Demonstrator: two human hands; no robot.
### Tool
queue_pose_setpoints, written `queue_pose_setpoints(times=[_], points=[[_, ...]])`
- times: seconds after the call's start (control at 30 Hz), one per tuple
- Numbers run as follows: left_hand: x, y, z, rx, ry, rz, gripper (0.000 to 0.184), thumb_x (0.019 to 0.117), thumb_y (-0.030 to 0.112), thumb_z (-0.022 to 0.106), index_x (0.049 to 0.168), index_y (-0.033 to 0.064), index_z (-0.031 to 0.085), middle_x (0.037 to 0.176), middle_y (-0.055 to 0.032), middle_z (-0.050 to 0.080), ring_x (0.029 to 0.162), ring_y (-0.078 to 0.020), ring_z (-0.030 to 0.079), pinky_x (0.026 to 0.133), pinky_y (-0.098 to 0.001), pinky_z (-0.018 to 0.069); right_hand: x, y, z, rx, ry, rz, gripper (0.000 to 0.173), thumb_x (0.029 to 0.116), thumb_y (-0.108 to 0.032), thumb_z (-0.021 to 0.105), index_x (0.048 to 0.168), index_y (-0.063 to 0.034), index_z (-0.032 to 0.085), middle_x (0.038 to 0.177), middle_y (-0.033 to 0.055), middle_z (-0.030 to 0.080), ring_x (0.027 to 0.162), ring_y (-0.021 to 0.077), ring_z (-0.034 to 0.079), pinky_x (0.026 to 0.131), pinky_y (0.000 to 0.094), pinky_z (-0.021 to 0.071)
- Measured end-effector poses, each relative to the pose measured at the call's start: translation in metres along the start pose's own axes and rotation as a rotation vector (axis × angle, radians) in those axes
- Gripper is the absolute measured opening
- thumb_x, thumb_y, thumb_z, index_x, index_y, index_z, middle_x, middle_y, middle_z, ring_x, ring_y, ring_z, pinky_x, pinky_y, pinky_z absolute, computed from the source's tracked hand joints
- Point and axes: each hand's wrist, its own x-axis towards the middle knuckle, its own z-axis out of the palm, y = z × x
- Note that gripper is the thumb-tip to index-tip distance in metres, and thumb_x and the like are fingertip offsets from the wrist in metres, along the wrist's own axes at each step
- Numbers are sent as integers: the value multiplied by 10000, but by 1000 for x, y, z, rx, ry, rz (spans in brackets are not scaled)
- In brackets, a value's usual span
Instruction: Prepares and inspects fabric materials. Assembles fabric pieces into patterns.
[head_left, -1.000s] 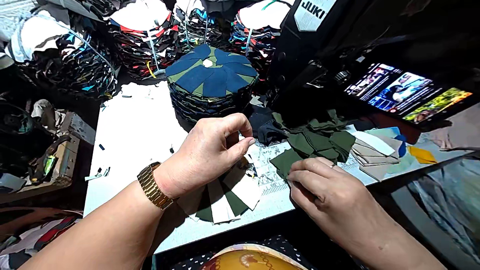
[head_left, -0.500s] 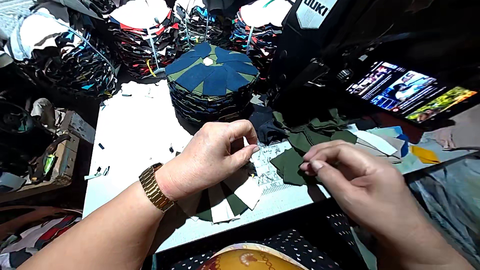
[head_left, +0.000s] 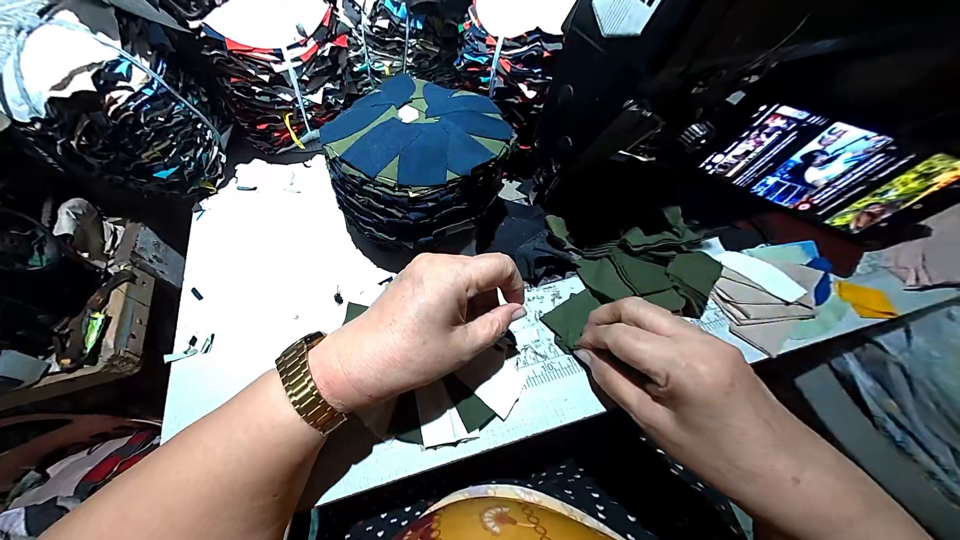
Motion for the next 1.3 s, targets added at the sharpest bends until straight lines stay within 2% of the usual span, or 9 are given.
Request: queue_pose_setpoints(times=[0.17, 0.37, 0.57, 0.8, 0.93, 1.03, 1.1, 1.2, 1.3], points=[[0, 0, 0, -2, -11, -6, 54, 960, 63, 669, 966, 22, 704, 742, -4, 642, 603, -20, 563, 549, -163, 487, 2, 7, -10, 154, -9, 81, 193, 938, -168, 576, 903, -133, 762, 977, -40, 672, 852, -3, 637, 697, 134, 538], [0, 3, 3, -77, -20, 0, 79, 965, 73, 668, 1001, 15, 707, 852, -18, 690, 748, -34, 654, 675, -178, 567, 12, 2, -8, 196, 131, 379, 149, 994, -215, 550, 981, -153, 685, 824, -75, 644, 682, -17, 621, 594, 156, 534], [-1, 27, 10, -528, -41, -355, 233, 996, 54, 635, 1208, -28, 685, 1064, -89, 731, 863, -109, 711, 751, -251, 613, 26, -24, -20, 361, 250, 305, 120, 986, -195, 588, 1018, -141, 691, 857, -96, 656, 707, -35, 620, 607, 117, 531], [0, 29, 12, -743, -63, -525, 228, 964, 16, 674, 1190, -6, 680, 934, -90, 713, 748, -95, 669, 664, -214, 569, 32, -41, -9, 458, 144, 32, 264, 1008, -144, 515, 1139, -150, 744, 1071, -63, 647, 930, 22, 641, 780, 181, 580], [2, 27, 7, -837, 8, -546, 188, 1020, 7, 579, 1172, -38, 681, 997, -136, 717, 809, -152, 716, 765, -290, 625, 31, -29, -11, 645, 277, 250, 272, 1045, -176, 499, 1197, -106, 713, 1133, 1, 683, 909, 126, 678, 767, 273, 604], [1, 26, 3, -815, -11, -502, 202, 1040, 36, 557, 1191, -22, 677, 1058, -129, 704, 837, -159, 708, 767, -298, 621, 25, -25, -5, 950, 129, 435, 388, 1072, -362, 497, 1324, -118, 662, 1140, 54, 719, 944, 167, 718, 804, 306, 620], [0, 24, 1, -727, -22, -436, 203, 1050, 59, 550, 1191, -19, 675, 999, -121, 716, 815, -151, 710, 753, -293, 620, 23, -32, 0, 1172, 85, 513, 338, 1017, -380, 617, 1215, -127, 720, 1036, 89, 738, 873, 171, 729, 779, 297, 623], [-2, 27, -3, -532, -6, -351, 128, 1008, 40, 618, 1084, -19, 702, 885, -95, 716, 705, -117, 680, 643, -244, 594, 25, -40, 5, 1154, 184, 509, 97, 897, -153, 748, 994, -142, 749, 864, 34, 713, 712, 101, 677, 668, 232, 599], [1, 23, -7, -405, -33, -277, 87, 977, 39, 669, 1018, -19, 718, 861, -64, 717, 729, -76, 687, 677, -223, 602, 27, -43, 4, 1078, 241, 467, 157, 854, -46, 752, 980, -139, 737, 833, 7, 698, 666, 79, 669, 625, 216, 605]])
